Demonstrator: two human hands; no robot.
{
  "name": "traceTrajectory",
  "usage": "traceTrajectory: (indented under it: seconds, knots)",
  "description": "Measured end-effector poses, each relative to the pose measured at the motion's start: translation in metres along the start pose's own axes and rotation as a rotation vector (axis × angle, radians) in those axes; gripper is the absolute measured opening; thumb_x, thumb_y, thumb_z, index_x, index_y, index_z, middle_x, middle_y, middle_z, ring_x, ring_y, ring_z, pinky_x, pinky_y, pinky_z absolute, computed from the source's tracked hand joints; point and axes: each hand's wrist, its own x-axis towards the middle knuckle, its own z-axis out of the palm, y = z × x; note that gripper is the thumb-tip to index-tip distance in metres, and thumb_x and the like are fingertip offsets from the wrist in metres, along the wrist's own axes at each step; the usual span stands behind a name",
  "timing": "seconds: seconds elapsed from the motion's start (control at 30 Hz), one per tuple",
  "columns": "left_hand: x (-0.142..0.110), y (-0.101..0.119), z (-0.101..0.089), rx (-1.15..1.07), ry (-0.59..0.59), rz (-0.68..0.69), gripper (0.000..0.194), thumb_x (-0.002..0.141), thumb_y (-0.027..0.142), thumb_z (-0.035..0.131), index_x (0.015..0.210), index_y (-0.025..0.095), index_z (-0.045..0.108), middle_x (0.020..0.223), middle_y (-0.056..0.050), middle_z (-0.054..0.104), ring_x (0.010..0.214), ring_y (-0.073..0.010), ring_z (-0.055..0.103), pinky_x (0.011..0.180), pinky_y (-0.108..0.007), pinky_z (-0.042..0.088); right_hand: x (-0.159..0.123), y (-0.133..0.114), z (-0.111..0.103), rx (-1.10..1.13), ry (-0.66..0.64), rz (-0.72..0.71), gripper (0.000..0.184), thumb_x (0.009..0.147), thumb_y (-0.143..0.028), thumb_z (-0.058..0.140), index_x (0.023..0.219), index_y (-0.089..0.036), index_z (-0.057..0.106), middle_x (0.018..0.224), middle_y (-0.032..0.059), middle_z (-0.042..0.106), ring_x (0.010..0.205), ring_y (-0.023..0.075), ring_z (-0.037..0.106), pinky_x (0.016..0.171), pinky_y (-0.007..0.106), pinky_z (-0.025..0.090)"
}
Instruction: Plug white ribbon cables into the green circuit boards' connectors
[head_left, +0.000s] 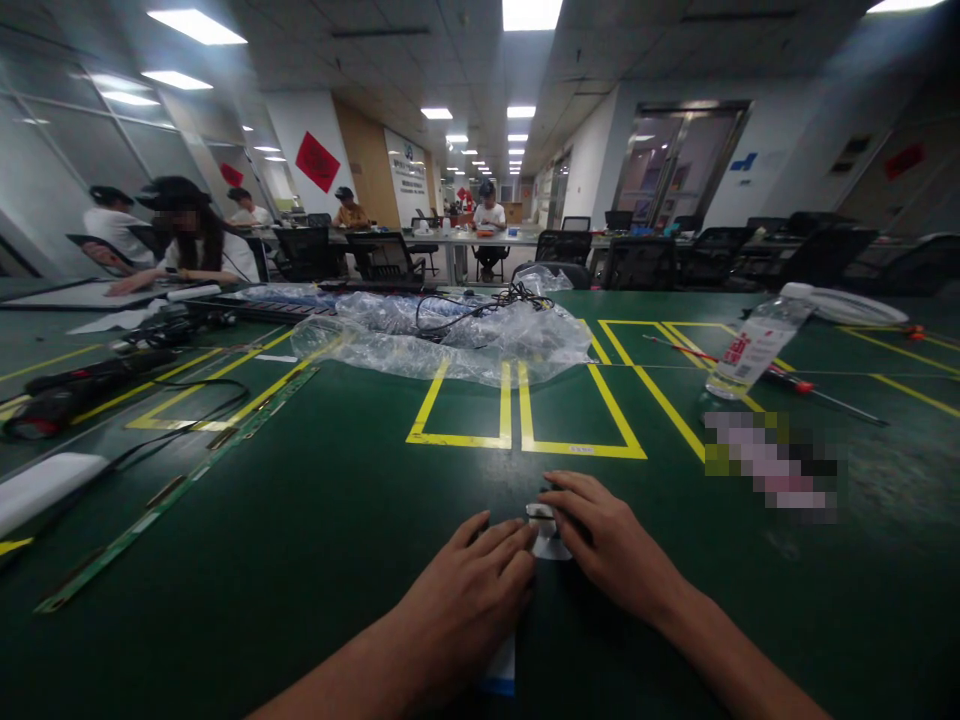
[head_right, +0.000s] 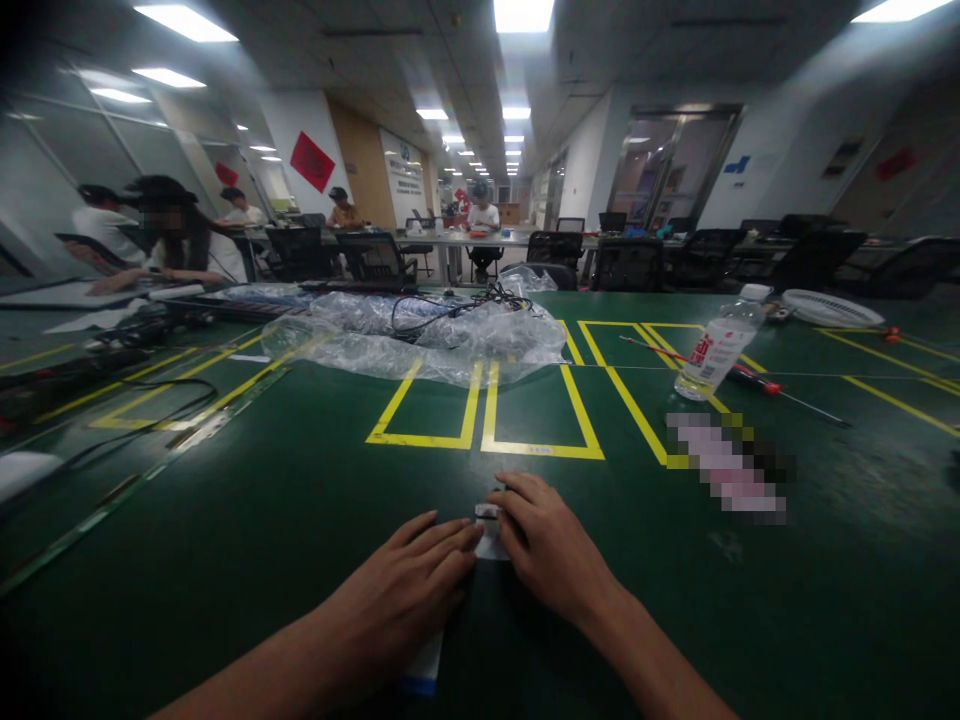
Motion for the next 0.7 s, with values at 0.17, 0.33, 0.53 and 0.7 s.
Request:
traceTrajectory:
  seconds: [0.17,0.33,0.53,0.7]
  knots:
    - [-0.007,-0.038,-0.01,-0.054,0.117,-0.127,0.034,0.104,0.027,0.037,0.135,0.026,0.052,0.153,-0.002,0.046,0.14,-0.0199,0.042,0.114,-0.042,0.039,0.0,0.001,-0.002,0.002,-0.019,0.02,0.031,0.096,-0.018,0.05,0.121,-0.024,0.067,0.139,0.01,0.059,0.132,0.0278,0.05,0.11,0.052,0.042]
    - [-0.024,-0.134,-0.023,0.174,0.213,-0.54,0.043,0.103,0.034,0.029,0.131,0.018,0.057,0.151,-0.008,0.047,0.143,-0.0224,0.038,0.118,-0.043,0.03,0.0,-0.002,-0.004,0.0,-0.06,0.038,0.034,0.096,-0.017,0.049,0.125,-0.024,0.067,0.141,0.0098,0.057,0.133,0.0282,0.049,0.109,0.053,0.042]
    - [-0.08,-0.234,-0.042,0.302,0.306,-1.017,0.06,0.095,0.042,0.03,0.136,0.003,0.05,0.153,-0.028,0.036,0.142,-0.0447,0.031,0.108,-0.066,0.029,-0.001,-0.002,-0.003,0.001,-0.049,0.039,0.036,0.095,-0.017,0.049,0.125,-0.025,0.066,0.141,0.0095,0.057,0.133,0.0283,0.049,0.109,0.054,0.042]
    - [-0.109,-0.262,-0.052,0.29,0.27,-1.193,0.07,0.095,0.056,0.024,0.129,0.004,0.056,0.141,-0.033,0.048,0.13,-0.0521,0.044,0.095,-0.065,0.038,-0.001,-0.002,-0.004,0.0,-0.069,0.043,0.036,0.096,-0.017,0.049,0.126,-0.025,0.066,0.141,0.0099,0.057,0.133,0.0283,0.05,0.109,0.054,0.043]
